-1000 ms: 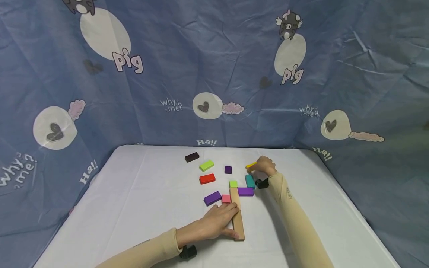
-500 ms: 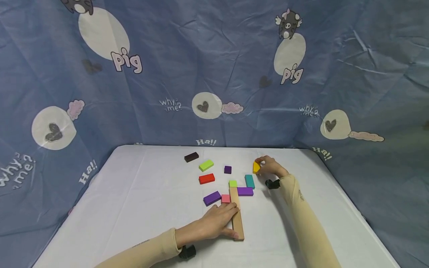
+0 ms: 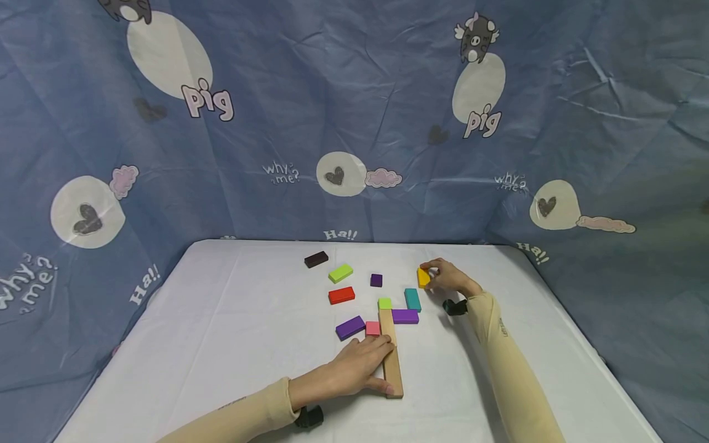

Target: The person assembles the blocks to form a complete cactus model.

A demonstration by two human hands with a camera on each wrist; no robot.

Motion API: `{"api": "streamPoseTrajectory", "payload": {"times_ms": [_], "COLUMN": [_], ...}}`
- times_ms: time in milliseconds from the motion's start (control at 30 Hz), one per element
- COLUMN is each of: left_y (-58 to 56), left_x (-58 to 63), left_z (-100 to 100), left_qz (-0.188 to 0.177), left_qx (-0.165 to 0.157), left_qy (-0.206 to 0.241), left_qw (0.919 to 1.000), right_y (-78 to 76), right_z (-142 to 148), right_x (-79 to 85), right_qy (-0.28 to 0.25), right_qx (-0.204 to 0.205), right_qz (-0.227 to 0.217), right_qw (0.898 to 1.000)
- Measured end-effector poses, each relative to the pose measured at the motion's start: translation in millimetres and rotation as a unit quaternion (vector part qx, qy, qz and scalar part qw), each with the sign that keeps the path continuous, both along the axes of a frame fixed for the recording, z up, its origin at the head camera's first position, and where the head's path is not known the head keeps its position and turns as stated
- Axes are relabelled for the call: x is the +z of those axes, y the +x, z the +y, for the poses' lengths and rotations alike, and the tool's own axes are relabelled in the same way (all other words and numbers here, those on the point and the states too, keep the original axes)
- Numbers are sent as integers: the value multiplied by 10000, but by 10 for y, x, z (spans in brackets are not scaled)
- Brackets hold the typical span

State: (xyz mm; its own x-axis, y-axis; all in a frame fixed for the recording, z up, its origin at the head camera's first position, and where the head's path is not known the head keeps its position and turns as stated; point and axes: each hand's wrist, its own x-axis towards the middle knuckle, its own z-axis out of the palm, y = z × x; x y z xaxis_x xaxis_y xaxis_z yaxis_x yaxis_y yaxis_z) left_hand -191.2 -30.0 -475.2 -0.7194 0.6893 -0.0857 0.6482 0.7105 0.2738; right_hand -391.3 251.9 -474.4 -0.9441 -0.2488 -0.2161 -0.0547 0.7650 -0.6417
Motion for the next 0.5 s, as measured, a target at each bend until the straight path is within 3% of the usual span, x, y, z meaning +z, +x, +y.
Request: {"api": "streamPoseTrajectory", "payload": {"times_ms": [500], "left_y": [2], "left_x": [-4], "left_z": [7], "left_qz": [0], "left_qx": [21], "left_qy": [-7], "left_qw": [10000], "right_y": [53], "right_z": [-3], "right_x": [-31], "right_qy": [5], "right_qx": [-149], "right_qz": [293], "right_qw": [9995]}}
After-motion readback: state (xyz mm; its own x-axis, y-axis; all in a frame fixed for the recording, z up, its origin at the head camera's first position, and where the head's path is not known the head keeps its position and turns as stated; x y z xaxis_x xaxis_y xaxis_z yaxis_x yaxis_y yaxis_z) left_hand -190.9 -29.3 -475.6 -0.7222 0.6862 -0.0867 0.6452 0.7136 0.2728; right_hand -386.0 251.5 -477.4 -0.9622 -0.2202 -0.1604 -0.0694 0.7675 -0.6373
